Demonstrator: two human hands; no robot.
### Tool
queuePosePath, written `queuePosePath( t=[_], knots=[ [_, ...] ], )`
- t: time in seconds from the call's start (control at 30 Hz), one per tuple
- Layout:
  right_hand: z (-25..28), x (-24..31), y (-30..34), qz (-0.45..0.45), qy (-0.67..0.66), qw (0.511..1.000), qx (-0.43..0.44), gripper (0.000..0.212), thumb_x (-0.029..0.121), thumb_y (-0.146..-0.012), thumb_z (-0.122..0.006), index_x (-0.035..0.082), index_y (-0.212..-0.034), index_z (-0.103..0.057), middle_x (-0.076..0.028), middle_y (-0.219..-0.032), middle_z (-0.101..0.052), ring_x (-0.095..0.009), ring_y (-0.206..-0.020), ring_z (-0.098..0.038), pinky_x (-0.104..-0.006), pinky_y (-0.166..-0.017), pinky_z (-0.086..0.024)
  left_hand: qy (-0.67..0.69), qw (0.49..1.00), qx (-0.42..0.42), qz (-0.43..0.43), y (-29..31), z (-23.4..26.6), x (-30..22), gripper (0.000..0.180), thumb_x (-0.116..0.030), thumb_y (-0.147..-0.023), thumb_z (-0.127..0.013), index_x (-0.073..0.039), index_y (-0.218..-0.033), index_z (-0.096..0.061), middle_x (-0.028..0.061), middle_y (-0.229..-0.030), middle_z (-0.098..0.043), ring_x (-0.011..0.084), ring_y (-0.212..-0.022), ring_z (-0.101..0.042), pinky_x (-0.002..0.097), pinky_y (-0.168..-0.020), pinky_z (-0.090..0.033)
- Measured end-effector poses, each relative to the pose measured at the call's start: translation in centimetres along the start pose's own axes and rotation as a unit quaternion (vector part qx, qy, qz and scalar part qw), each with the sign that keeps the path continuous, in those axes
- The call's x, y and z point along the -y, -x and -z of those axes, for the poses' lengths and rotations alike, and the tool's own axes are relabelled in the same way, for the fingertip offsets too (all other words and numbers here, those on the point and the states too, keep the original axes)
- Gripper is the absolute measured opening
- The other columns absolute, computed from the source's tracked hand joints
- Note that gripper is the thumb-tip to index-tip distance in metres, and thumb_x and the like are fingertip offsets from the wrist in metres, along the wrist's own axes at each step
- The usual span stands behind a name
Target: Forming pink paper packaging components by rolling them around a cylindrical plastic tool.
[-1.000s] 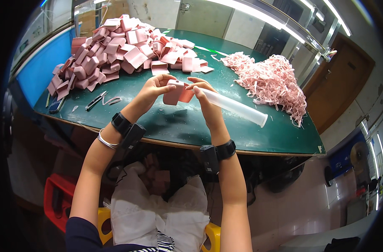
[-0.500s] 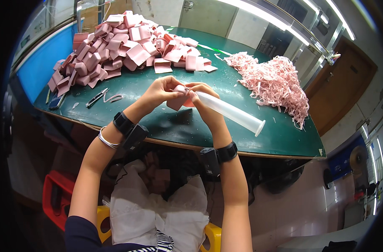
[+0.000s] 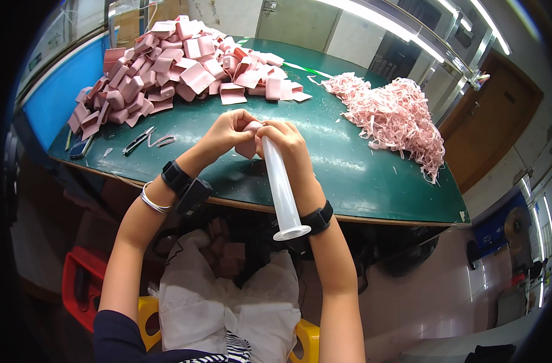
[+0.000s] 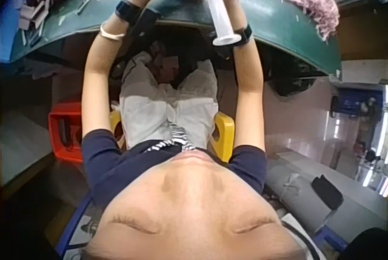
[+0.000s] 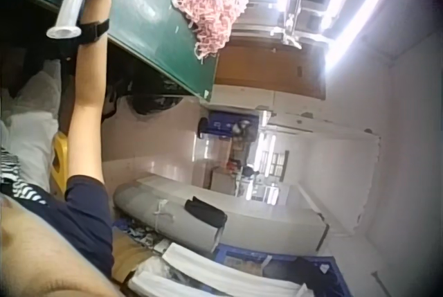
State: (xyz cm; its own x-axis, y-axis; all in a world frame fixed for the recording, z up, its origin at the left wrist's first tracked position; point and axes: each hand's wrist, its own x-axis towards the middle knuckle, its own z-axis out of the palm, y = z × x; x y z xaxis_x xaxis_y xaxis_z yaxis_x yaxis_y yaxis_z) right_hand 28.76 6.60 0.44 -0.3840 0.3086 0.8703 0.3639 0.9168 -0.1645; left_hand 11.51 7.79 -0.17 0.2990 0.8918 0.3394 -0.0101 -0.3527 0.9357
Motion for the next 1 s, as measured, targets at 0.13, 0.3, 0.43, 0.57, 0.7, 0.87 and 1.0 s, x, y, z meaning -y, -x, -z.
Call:
queuePosePath(
  t=[0.13, 0.3, 0.43, 0.57, 0.7, 0.87, 1.0],
  knots=[
    [-0.2, -0.7, 0.2, -0.004, 0.028, 0.999, -0.014, 0.012, 0.003, -0.066, -0.066, 0.006, -0.075, -0.060, -0.010, -0.088, -0.062, -0.027, -0.079, -0.059, -0.0347, -0.075, -0.046, -0.020, 0.999, 0.013, -0.033, -0.1, 0.0, 0.2, 0.022, -0.001, -0.077, -0.058, 0.004, -0.097, -0.052, 0.0082, -0.090, -0.060, 0.0102, -0.080, -0.059, 0.0229, -0.071, -0.048],
    [-0.6, -0.7, 0.2, -0.024, 0.007, 1.000, -0.015, 0.010, 0.003, -0.068, -0.065, 0.005, -0.077, -0.060, -0.011, -0.088, -0.061, -0.026, -0.079, -0.059, -0.0335, -0.074, -0.046, -0.049, 0.995, 0.040, -0.079, -0.1, 0.0, 0.5, 0.017, 0.003, -0.078, -0.055, 0.003, -0.094, -0.053, 0.0078, -0.089, -0.060, 0.0094, -0.079, -0.058, 0.0228, -0.069, -0.048],
    [-0.1, -0.2, 0.0, -0.097, -0.064, 0.993, 0.010, 0.005, 0.005, -0.074, -0.062, 0.004, -0.079, -0.061, -0.011, -0.094, -0.062, -0.022, -0.087, -0.059, -0.0323, -0.078, -0.045, -0.044, 0.998, 0.004, -0.051, -0.5, 0.0, 0.5, 0.015, 0.005, -0.078, -0.054, 0.003, -0.092, -0.053, 0.0077, -0.087, -0.061, 0.0094, -0.078, -0.058, 0.0229, -0.068, -0.048],
    [0.8, 0.2, 0.0, -0.200, -0.194, 0.959, 0.050, 0.007, 0.008, -0.079, -0.059, 0.003, -0.083, -0.061, -0.013, -0.104, -0.062, -0.019, -0.098, -0.057, -0.0309, -0.084, -0.044, -0.040, 0.999, -0.021, -0.030, -1.0, 0.1, 0.9, 0.013, 0.006, -0.078, -0.054, 0.003, -0.091, -0.054, 0.0077, -0.085, -0.061, 0.0097, -0.077, -0.059, 0.0231, -0.068, -0.048],
    [1.1, -0.1, 0.2, -0.230, -0.252, 0.937, 0.069, 0.010, 0.010, -0.081, -0.056, 0.002, -0.087, -0.060, -0.015, -0.108, -0.061, -0.018, -0.105, -0.054, -0.0288, -0.087, -0.042, -0.052, 0.996, -0.048, -0.052, -1.4, 0.3, 1.5, 0.014, 0.006, -0.079, -0.054, 0.003, -0.092, -0.054, 0.0083, -0.086, -0.062, 0.0103, -0.078, -0.059, 0.0234, -0.069, -0.048],
    [1.9, -0.5, 0.1, -0.198, -0.297, 0.934, -0.006, 0.009, 0.010, -0.083, -0.056, 0.002, -0.086, -0.058, -0.018, -0.102, -0.062, -0.018, -0.104, -0.055, -0.0258, -0.085, -0.042, -0.035, 0.973, -0.223, -0.036, -1.3, 2.3, 0.4, 0.020, 0.006, -0.079, -0.055, 0.002, -0.099, -0.052, 0.0088, -0.092, -0.061, 0.0109, -0.085, -0.058, 0.0233, -0.073, -0.047],
    [1.9, -1.6, 0.3, -0.269, -0.307, 0.910, -0.078, 0.008, 0.009, -0.083, -0.057, 0.002, -0.085, -0.055, -0.017, -0.093, -0.064, -0.016, -0.094, -0.059, -0.0241, -0.080, -0.044, 0.079, 0.983, -0.151, -0.072, -1.2, 2.1, 0.8, 0.027, 0.004, -0.079, -0.057, 0.001, -0.105, -0.050, 0.0081, -0.097, -0.060, 0.0113, -0.090, -0.057, 0.0233, -0.076, -0.046]
  ],
)
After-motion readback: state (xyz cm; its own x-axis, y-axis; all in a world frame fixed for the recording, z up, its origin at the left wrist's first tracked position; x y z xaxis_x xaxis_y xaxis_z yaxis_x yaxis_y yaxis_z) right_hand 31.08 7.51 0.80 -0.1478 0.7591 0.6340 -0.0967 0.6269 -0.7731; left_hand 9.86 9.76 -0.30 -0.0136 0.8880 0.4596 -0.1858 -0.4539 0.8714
